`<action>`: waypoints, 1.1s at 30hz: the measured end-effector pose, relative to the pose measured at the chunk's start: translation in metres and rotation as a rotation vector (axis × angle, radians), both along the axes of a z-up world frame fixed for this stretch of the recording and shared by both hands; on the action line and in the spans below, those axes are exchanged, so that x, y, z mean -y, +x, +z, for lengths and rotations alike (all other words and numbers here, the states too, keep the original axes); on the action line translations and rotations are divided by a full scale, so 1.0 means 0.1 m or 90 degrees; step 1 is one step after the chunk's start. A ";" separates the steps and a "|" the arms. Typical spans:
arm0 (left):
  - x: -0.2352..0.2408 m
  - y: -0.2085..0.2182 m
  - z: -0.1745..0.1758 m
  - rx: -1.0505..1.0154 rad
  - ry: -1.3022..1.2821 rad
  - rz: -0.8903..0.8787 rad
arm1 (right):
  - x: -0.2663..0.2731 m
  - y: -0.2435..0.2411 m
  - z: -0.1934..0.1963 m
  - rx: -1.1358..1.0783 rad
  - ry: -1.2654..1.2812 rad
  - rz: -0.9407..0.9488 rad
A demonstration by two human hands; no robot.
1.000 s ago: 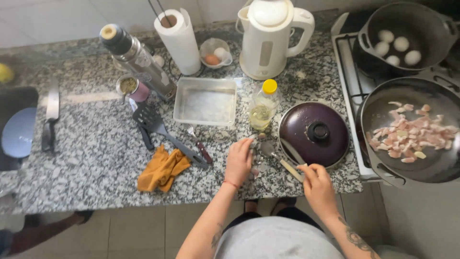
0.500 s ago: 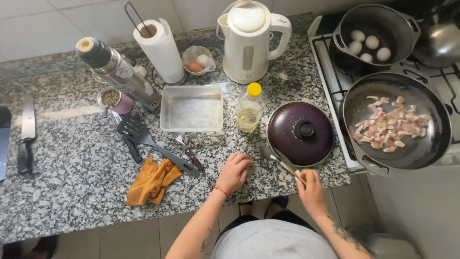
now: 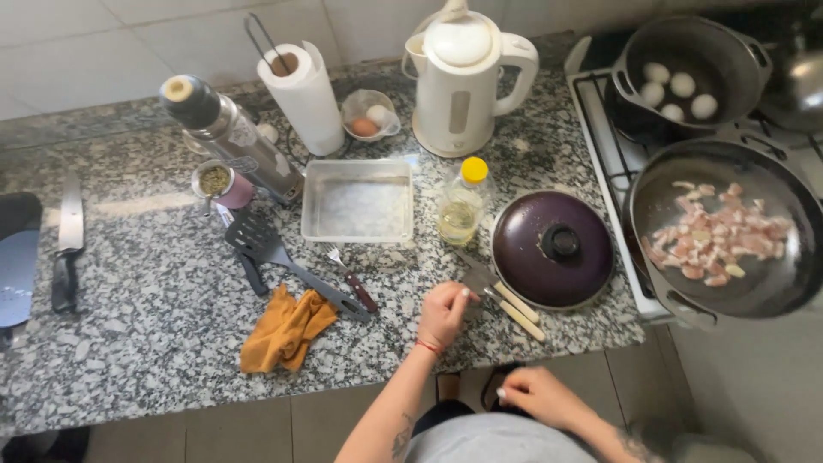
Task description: The person squeezes lemon juice over diced meat cooking in a frying pan. They then peel garlic cloves and add them to the pan, followed by sprinkling salt. The person stirs the meat and garlic mixture with a spatula while eggs boil in a pot nearby.
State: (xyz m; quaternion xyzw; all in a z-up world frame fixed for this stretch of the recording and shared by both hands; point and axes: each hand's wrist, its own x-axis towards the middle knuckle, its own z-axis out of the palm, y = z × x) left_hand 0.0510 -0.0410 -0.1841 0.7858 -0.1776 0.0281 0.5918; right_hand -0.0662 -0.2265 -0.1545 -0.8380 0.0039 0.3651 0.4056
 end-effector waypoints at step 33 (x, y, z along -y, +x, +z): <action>1.82 -2.51 0.63 0.164 -0.075 -0.563 | 1.00 -2.04 0.12 -0.248 0.739 -0.990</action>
